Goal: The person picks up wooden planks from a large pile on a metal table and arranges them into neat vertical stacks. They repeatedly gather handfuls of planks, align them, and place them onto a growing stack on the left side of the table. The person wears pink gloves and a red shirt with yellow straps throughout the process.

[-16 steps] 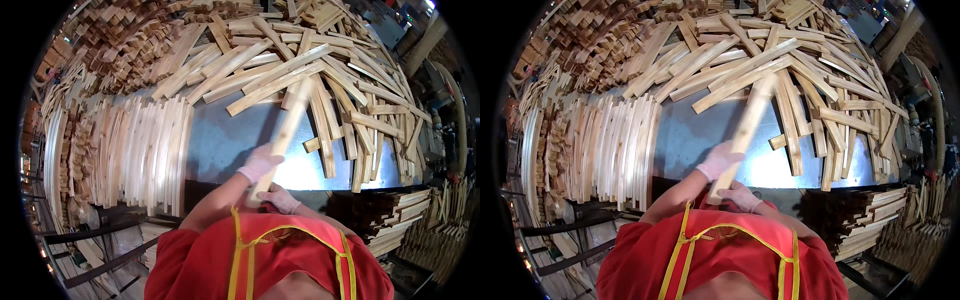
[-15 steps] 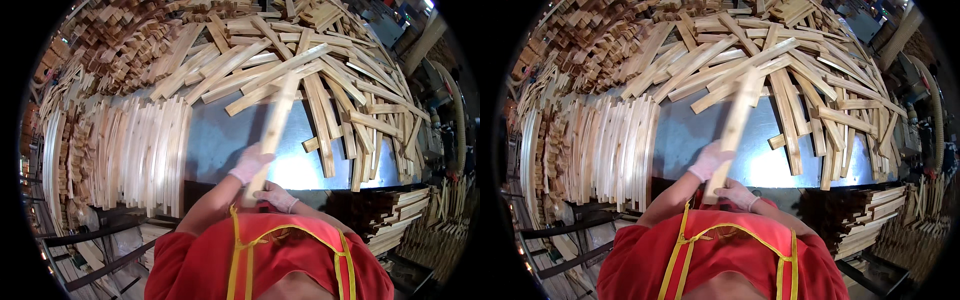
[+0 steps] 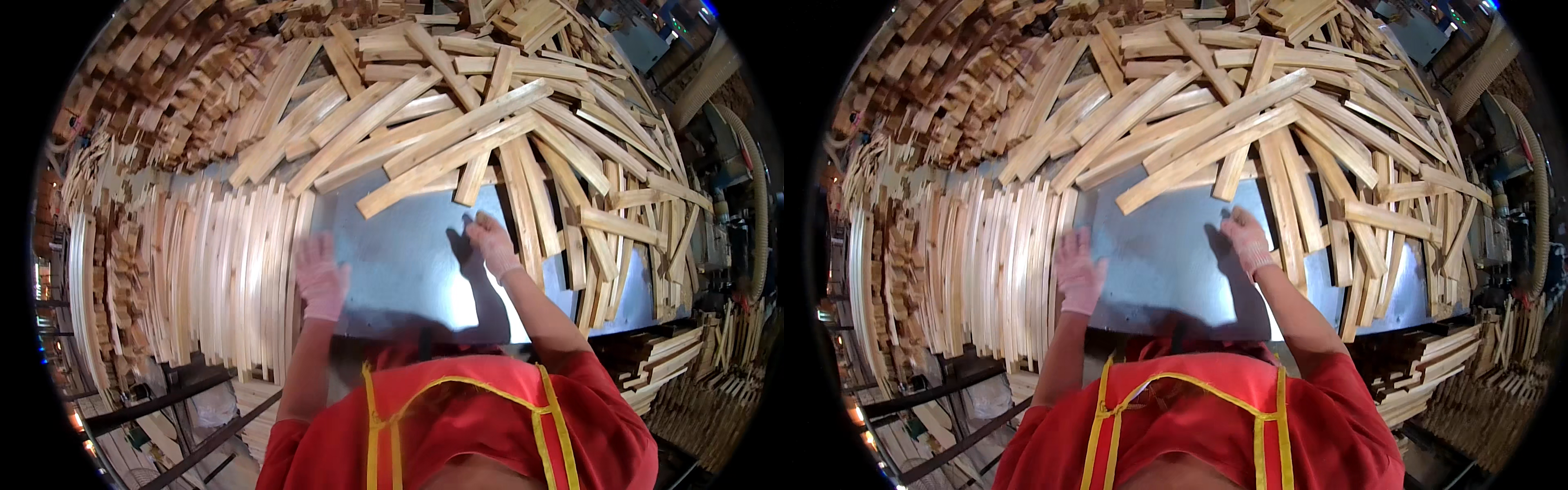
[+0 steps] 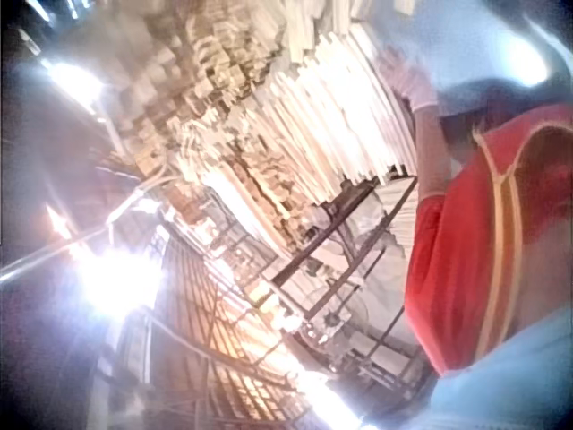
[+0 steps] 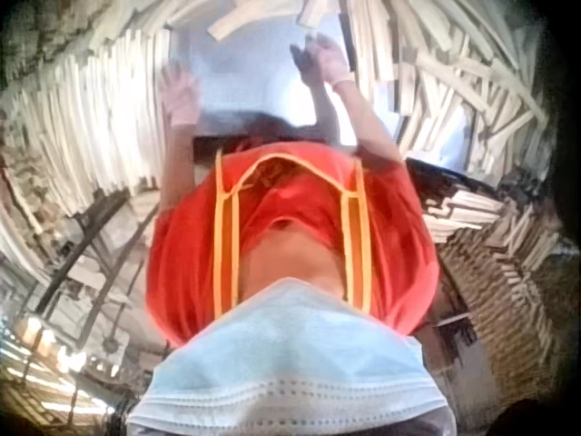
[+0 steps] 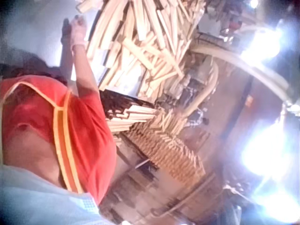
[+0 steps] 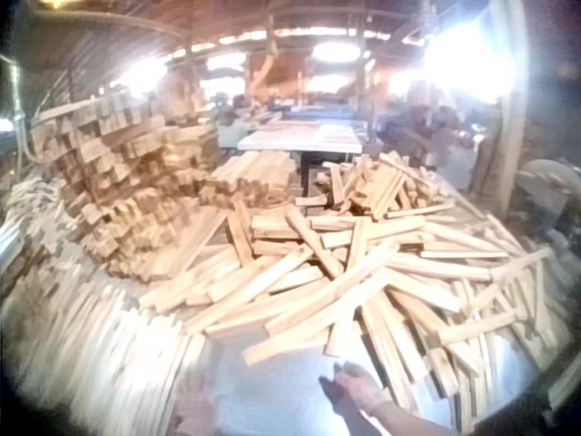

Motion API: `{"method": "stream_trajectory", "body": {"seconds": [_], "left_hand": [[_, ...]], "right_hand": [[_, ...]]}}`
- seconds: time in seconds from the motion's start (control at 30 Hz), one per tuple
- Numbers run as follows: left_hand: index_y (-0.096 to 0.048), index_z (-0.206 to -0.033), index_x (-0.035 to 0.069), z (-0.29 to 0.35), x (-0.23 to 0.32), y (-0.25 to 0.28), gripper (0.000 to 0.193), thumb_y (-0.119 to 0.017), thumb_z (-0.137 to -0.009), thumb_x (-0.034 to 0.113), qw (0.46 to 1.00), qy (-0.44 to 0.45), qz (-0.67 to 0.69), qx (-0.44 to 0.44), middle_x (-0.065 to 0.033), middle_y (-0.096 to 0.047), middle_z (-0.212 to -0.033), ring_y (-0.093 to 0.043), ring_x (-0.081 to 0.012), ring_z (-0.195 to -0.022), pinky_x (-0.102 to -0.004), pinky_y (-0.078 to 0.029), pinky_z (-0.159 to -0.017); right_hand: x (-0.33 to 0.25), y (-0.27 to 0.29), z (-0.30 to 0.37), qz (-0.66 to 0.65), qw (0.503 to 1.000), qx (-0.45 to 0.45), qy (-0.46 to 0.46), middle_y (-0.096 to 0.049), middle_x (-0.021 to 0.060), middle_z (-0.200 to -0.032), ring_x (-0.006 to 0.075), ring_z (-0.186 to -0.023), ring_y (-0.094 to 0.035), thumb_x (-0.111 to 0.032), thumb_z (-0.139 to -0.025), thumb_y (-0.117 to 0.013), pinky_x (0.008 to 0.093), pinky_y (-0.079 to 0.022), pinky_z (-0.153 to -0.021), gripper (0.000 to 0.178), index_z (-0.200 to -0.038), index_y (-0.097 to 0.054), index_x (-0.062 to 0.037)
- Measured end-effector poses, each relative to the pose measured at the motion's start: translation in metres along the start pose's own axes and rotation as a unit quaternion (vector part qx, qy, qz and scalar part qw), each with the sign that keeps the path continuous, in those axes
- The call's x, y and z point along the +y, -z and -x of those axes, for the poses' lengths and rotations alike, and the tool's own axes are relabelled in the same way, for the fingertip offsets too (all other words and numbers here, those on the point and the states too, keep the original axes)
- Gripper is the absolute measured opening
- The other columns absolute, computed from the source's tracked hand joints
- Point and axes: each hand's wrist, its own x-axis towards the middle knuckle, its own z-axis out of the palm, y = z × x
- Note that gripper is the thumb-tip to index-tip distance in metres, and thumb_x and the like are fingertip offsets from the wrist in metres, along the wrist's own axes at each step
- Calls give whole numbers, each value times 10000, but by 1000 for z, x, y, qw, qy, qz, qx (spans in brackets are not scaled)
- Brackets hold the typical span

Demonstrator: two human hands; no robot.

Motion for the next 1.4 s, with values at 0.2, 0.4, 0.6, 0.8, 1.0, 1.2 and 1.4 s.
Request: {"method": "stream_trajectory", "body": {"seconds": [0.2,0.4,0.6,0.8,1.0,1.2,1.4], "left_hand": [[-379,-1641,158,-141,136,28,966,-815,-840,477,991,-49,99,-80,-104,-446,-1614,-421,-346,-1487,-492,-333,-1228],[-407,-1615,144,-134,145,18,873,-788,-875,406,960,-49,163,-221,-164,-624,-1366,-648,-350,-1210,-462,-519,-1023],[-569,-1485,78,-19,79,51,608,-730,-913,208,685,108,652,-307,-149,-726,-1187,-720,-371,-1029,-413,-561,-897],[-649,-1414,123,132,-16,18,553,-769,-897,279,978,72,191,-34,-155,-632,-1378,-570,-401,-1329,-524,-467,-1095],[-419,-1592,144,197,-93,-4,816,-779,-878,302,985,157,-65,34,-165,-466,-1584,-410,-412,-1488,-604,-332,-1218],[-368,-1596,38,109,9,50,917,-799,-855,363,955,-40,235,-174,-260,-564,-1480,-528,-413,-1411,-489,-447,-1146],[-462,-1559,39,97,19,7,762,-711,-865,231,950,37,281,-128,-201,-571,-1492,-620,-413,-1281,-485,-498,-1089]], "right_hand": [[-60,4,-133,126,966,219,51,-626,245,-1461,344,-1333,-615,-157,-891,-720,394,-472,-1103,712,-1528,-482,53],[-76,22,-155,-61,997,-46,-16,-718,174,-1258,323,-1089,-716,-48,-835,-717,421,-568,-1004,596,-1412,-580,10],[-64,2,-13,-343,929,-129,-56,-729,117,-1134,246,-953,-719,-75,-883,-776,396,-598,-881,556,-1400,-581,-16],[39,-45,89,-330,906,-128,-232,-701,75,-938,203,-783,-674,-58,-924,-795,301,-550,-696,262,-1145,-658,-27],[72,-85,127,-212,941,-159,-212,-660,38,-801,165,-668,-589,-109,-939,-784,310,-459,-606,135,-995,-683,-39],[53,-143,144,-13,938,-298,-179,-665,21,-838,131,-737,-578,-299,-986,-723,309,-454,-666,250,-1007,-703,-51],[23,-124,101,97,949,-300,-28,-733,148,-1210,247,-1100,-678,-444,-1014,-661,338,-510,-994,602,-1407,-629,10]]}}
